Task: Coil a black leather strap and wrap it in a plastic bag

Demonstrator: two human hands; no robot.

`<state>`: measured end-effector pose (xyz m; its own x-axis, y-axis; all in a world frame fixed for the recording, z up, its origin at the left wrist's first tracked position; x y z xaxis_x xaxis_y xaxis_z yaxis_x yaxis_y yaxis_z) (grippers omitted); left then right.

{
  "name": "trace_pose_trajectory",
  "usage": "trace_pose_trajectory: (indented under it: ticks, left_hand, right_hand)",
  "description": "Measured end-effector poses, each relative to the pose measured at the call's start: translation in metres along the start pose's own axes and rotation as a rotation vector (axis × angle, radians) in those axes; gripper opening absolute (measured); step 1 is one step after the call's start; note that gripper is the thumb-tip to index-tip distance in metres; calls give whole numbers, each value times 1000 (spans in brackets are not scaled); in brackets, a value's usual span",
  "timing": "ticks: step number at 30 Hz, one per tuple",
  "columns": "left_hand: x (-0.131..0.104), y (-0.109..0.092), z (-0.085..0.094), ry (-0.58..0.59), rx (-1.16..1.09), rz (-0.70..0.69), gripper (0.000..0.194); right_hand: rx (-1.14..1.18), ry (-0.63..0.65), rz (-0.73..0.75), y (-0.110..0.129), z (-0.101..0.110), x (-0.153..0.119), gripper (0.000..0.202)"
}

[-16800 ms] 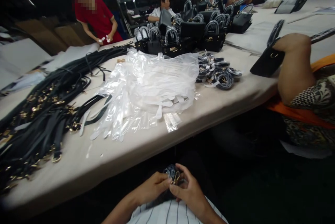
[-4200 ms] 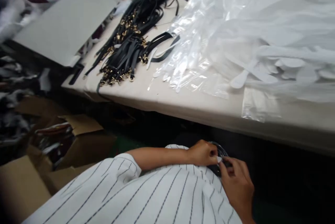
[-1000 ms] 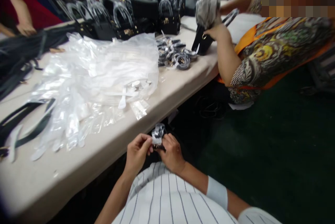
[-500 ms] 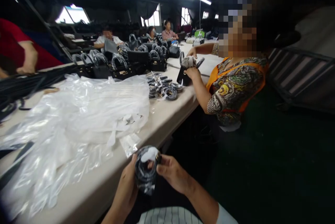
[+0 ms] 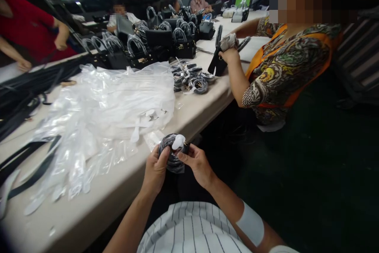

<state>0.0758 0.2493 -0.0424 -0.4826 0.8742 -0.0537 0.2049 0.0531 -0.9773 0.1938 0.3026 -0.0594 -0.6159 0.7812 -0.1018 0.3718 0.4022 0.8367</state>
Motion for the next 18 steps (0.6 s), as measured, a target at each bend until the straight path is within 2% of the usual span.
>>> trace_pose_trajectory:
  ticks: [3,6,8,11,13,15,18]
  left_hand:
    - [2,12,-10,42,-150,66,35]
    - [3,24,-16,51,-329,193,35]
    - [8,23,-19,56,-343,237,34]
    - [22,7,-24,153,-240,234,38]
    - [35,-9,-20,202,-151,188,45]
    - [46,-21,-5,194,-95,134,52]
    - [54,-17,24,188,-138,159,55]
  right_hand:
    - [-134,-74,68,8,9,-1,35]
    - [-141,-88,22,6,13,2,38]
    - [-121,-87,-19,7,14,5,40]
    - [-114,-75,-42,21,16,15,42]
    - [-111,-75,-4,42,20,28,43]
    - [-120,-116,113,74,28,49,45]
    - [-141,-234,358,131,46,93,48]
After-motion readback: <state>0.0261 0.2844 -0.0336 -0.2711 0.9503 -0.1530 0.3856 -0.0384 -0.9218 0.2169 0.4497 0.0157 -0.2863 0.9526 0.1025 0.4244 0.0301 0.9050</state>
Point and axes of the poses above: each hand's wrist, its own x-axis towards the middle knuckle, its own z-axis out of the back of the hand, y = z × x, the point moved 9 cm from there along x, towards the middle knuckle, and after that the axes turned 2 degrees about -x, right-handed, at the moved point
